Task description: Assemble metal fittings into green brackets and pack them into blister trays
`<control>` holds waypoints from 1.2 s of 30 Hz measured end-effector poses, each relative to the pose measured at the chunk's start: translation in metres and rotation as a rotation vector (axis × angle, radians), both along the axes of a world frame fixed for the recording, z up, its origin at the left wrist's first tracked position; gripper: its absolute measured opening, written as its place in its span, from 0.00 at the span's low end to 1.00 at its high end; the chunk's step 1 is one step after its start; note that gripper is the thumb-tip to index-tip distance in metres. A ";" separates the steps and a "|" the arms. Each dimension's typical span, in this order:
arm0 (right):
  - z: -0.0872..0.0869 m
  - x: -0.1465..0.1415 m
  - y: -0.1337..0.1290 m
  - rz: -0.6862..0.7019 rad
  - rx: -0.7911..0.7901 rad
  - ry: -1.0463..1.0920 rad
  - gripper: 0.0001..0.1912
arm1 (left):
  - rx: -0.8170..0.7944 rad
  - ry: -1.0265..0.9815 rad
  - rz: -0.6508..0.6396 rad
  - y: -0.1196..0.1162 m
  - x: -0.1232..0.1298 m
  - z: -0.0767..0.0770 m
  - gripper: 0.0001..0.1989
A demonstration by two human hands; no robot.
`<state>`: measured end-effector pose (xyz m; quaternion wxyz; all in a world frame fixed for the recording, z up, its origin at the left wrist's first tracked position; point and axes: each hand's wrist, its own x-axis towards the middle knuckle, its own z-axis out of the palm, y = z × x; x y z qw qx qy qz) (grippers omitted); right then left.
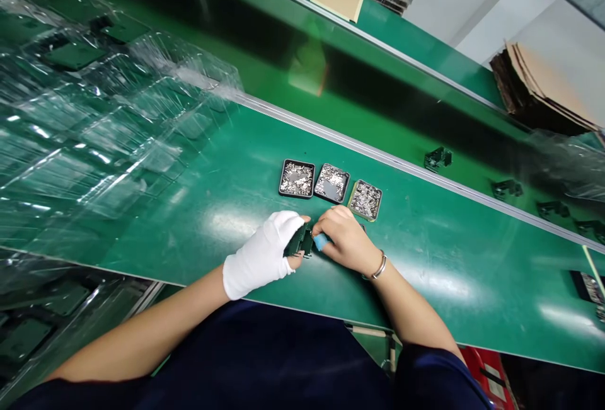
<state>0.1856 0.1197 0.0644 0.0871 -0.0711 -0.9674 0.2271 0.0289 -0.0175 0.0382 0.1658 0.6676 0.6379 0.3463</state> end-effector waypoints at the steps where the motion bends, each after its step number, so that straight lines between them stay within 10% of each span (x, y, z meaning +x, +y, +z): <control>1: 0.000 0.000 0.000 -0.004 0.014 -0.011 0.05 | 0.011 0.029 0.002 0.000 0.000 0.000 0.24; 8: 0.000 0.002 -0.002 -0.013 0.066 -0.029 0.08 | -0.027 0.252 0.010 0.001 0.011 0.008 0.24; 19: 0.002 -0.002 -0.011 -0.218 -0.275 0.027 0.10 | -0.098 -0.321 -0.040 0.001 0.001 0.008 0.26; 24: 0.000 -0.005 -0.022 -0.230 -0.203 0.029 0.08 | -0.261 0.021 0.032 0.010 -0.006 0.026 0.03; 36: -0.006 -0.007 -0.031 -0.102 -0.003 -0.088 0.11 | -0.180 0.396 0.025 0.017 0.001 0.029 0.09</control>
